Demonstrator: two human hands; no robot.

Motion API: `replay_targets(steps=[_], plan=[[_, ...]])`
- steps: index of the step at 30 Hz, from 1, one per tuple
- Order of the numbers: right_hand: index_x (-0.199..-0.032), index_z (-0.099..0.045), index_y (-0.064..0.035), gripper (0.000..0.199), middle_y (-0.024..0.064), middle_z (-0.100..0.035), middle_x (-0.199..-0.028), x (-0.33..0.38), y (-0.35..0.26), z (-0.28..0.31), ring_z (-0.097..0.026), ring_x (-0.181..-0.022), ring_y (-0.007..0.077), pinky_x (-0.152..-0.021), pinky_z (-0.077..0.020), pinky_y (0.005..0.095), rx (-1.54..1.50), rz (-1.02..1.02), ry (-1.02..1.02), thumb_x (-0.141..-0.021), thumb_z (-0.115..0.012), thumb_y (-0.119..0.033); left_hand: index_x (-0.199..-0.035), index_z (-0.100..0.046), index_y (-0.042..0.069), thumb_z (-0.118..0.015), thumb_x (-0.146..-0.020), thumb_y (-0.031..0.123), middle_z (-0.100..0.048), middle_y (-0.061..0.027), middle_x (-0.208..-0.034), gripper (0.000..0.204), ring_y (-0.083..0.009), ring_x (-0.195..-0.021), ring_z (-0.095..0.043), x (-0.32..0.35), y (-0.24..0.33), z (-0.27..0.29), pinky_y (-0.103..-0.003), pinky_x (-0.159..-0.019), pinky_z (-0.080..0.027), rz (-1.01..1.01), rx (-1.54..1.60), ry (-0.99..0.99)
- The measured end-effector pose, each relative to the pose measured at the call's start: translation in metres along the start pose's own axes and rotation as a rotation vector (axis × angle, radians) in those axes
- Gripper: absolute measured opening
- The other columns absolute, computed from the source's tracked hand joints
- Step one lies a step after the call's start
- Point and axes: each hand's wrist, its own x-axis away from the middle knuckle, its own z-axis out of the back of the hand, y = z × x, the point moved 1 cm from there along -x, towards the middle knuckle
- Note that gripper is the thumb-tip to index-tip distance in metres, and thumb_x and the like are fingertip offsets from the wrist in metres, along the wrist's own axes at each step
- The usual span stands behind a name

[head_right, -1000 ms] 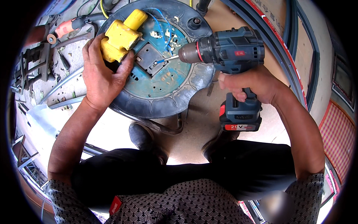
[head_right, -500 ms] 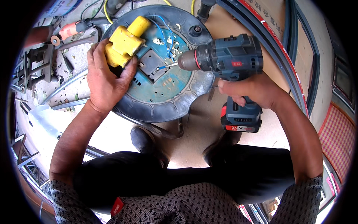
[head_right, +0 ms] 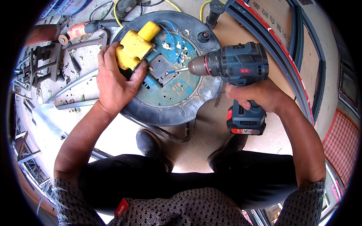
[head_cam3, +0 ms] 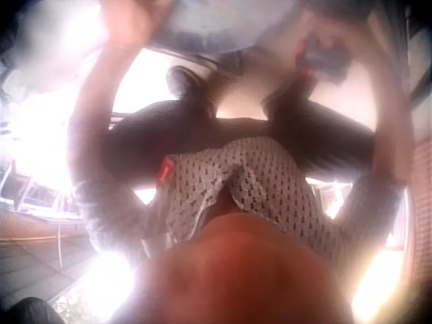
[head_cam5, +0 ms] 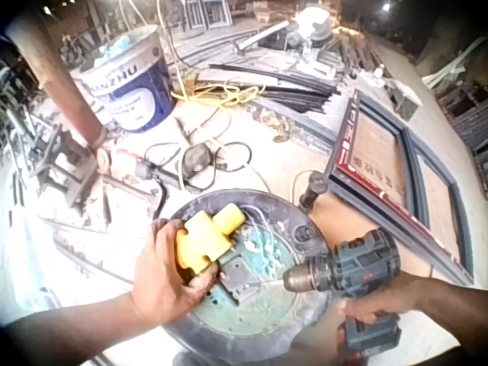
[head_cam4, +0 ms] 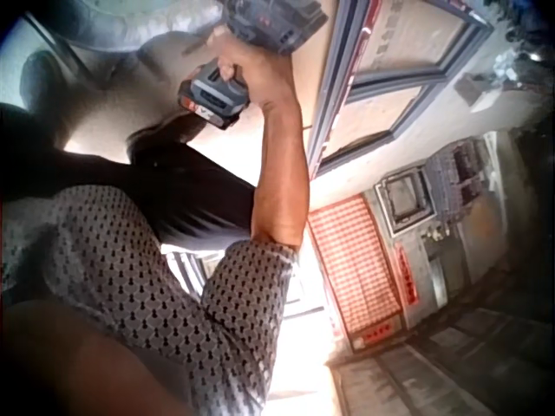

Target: The person sits on the floor and uses a cordless drill to make holes in a yellow plastic object placed on a small round table. The person holds the object with one hand and operates the drill with the other, creating multiple holes in the plastic piece.

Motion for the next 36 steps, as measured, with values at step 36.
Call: replay_targets(steps=[36], plan=[[-0.109, -0.078, -0.0134, 0.027, -0.0034, -0.064, -0.07, 0.018, 0.009, -0.004, -0.055, -0.057, 0.0069, -0.056, -0.0476, 0.0283, 0.29, 0.157, 0.186, -0.097, -0.083, -0.037, -0.148, -0.051, 0.003, -0.09, -0.087, 0.046, -0.056, -0.026, -0.136, 0.084, -0.0438, -0.115, -0.068, 0.0, -0.006, -0.003, -0.048, -0.092, -0.062, -0.023, -0.018, 0.023]])
